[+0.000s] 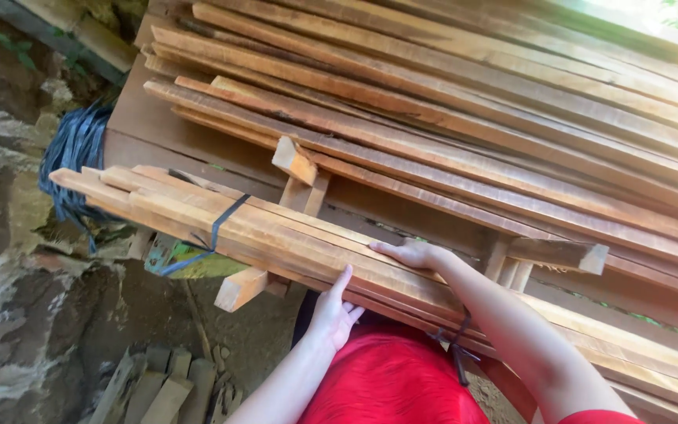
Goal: The person ties bundles of wooden planks together using black straps. They wrap the straps around the wood, pull them tight, and tie knots to secure the bundles. The person then lifts and moves the tied bundles to a different location on the workbench.
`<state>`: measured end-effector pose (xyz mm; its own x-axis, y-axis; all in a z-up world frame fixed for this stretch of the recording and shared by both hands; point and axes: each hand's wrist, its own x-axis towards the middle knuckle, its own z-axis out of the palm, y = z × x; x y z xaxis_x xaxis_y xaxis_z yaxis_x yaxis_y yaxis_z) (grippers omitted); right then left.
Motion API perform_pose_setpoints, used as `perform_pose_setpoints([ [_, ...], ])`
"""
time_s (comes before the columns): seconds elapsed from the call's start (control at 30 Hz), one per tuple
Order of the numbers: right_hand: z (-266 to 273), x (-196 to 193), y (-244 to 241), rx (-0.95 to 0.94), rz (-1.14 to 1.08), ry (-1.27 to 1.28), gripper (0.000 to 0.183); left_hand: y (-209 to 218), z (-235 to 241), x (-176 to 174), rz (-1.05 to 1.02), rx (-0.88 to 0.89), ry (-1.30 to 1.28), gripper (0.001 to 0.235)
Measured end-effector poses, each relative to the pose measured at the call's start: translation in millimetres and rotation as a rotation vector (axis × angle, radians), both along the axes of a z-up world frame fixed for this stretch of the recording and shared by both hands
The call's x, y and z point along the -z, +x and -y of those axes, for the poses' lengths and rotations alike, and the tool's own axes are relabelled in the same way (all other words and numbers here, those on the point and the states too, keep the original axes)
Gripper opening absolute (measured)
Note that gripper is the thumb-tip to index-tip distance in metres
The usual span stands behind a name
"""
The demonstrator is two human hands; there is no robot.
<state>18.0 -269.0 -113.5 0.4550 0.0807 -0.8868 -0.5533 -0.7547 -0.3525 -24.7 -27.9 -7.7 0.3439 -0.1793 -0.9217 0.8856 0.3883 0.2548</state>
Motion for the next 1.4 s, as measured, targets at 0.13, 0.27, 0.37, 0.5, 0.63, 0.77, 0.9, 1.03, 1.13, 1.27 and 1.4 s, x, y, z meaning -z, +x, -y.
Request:
perform_pose_setpoints([
  [0.13,-1,-25,0,0.085,0.123,-0.017,0.121,2,4,9,-0.022,-0.009,0.015,0.107],
  [0.27,-16,-81,7,-0.012,0.189,-0.186,0.106,-8,-8,65,0.003,-0.047,0.032,0.086],
  [0.37,-27,-105,-2,-0.021,0.305,-0.289,0.1,-17,-20,106,0.087,-0.059,-0.027,0.069],
  [0.5,-40,-106,-10,0.031,0.332,-0.407,0.098,-21,-43,150,0.195,0.07,-0.105,0.064],
  [0.63,-48,-107,-20,0.072,0.439,-0.437,0.093,-1,-67,150,0.224,0.312,-0.117,0.069],
  [0.77,-50,-85,-36,0.193,0.953,-0.443,0.062,38,-79,112,0.091,0.956,0.007,0.077],
  [0.9,-61,-86,-76,0.645,1.466,-0.253,0.018,48,-77,108,0.359,1.631,0.106,0.067],
  [1.03,-85,-66,-169,1.104,1.168,-0.146,0.018,63,-22,57,0.285,1.754,0.022,0.055],
  [1.13,-99,-18,-240,1.537,0.799,0.028,0.029,55,41,49,0.443,1.636,-0.134,0.05],
  [1.27,-79,-3,-260,1.916,0.334,0.205,0.051,35,156,52,1.361,1.501,-0.04,0.045],
  [1.4,-55,-15,-247,1.937,0.188,0.301,0.075,-3,241,44,1.747,1.968,0.264,0.066],
])
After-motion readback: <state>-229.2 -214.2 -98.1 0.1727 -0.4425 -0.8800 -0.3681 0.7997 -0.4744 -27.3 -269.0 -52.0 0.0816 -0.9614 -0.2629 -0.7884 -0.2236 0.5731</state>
